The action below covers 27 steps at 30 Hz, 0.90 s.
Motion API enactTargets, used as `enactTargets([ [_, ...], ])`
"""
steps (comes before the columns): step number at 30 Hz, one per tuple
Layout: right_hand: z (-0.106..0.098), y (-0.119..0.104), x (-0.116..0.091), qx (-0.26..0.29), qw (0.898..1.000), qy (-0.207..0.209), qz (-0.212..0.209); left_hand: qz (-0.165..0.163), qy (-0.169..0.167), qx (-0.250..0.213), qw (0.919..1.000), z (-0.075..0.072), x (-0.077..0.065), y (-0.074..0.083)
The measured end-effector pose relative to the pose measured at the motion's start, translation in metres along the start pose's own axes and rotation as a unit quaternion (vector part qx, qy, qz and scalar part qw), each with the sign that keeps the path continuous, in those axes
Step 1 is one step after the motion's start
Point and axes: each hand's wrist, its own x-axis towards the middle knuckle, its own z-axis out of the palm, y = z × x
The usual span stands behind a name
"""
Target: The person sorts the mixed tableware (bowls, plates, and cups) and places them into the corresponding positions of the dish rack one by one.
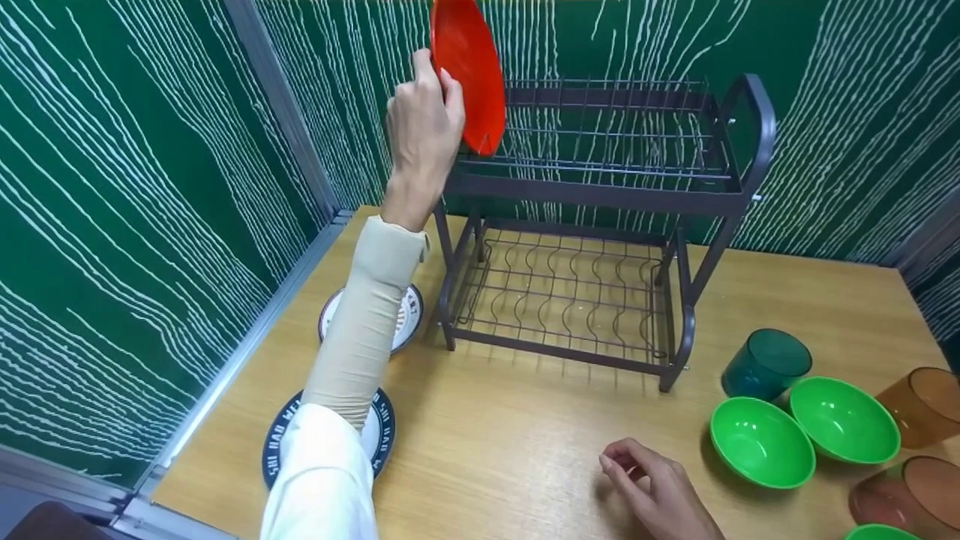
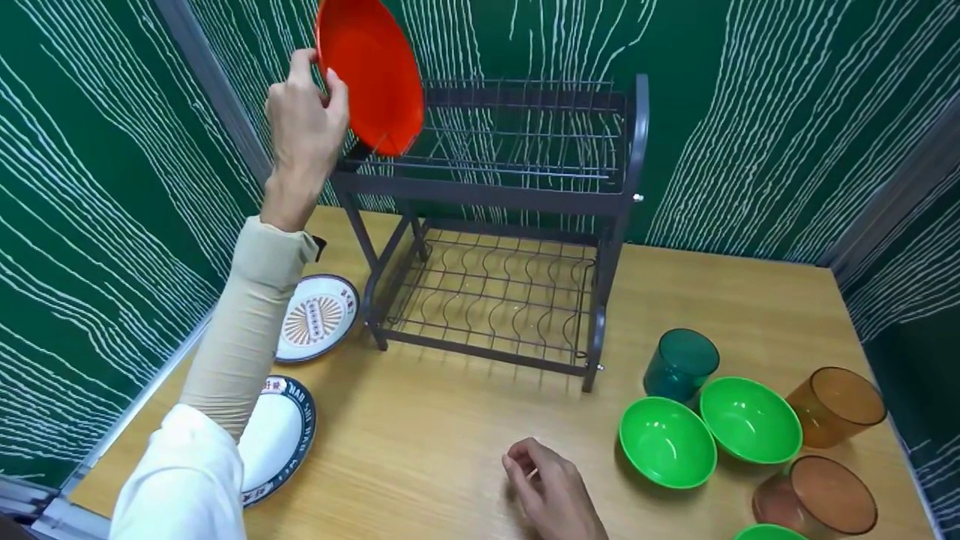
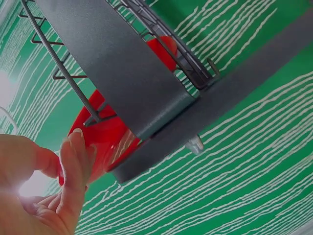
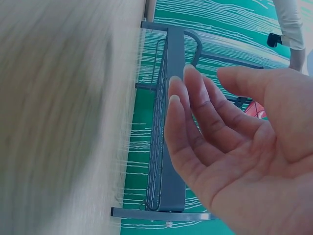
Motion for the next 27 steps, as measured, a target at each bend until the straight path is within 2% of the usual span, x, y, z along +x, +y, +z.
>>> enactTargets([
  [11, 0.005, -0.002, -0.005, -0.001, 1.000, 0.002, 0.008, -0.004, -0.004, 0.010, 0.9999, -0.004, -0.005, -0.007],
  [14, 0.005, -0.002, -0.005, -0.004, 1.000, 0.004, -0.008, -0.008, -0.003, 0.015, 0.9999, -0.009, -0.008, -0.008],
  [19, 0.004, -0.002, -0.006, -0.013, 0.999, 0.011, -0.028, 0.002, 0.013, 0.001, 0.9999, -0.017, -0.020, -0.010],
  [27, 0.006, -0.011, -0.006, -0.017, 0.999, 0.043, -0.023, -0.004, 0.033, -0.001, 0.9995, -0.030, -0.046, -0.021],
])
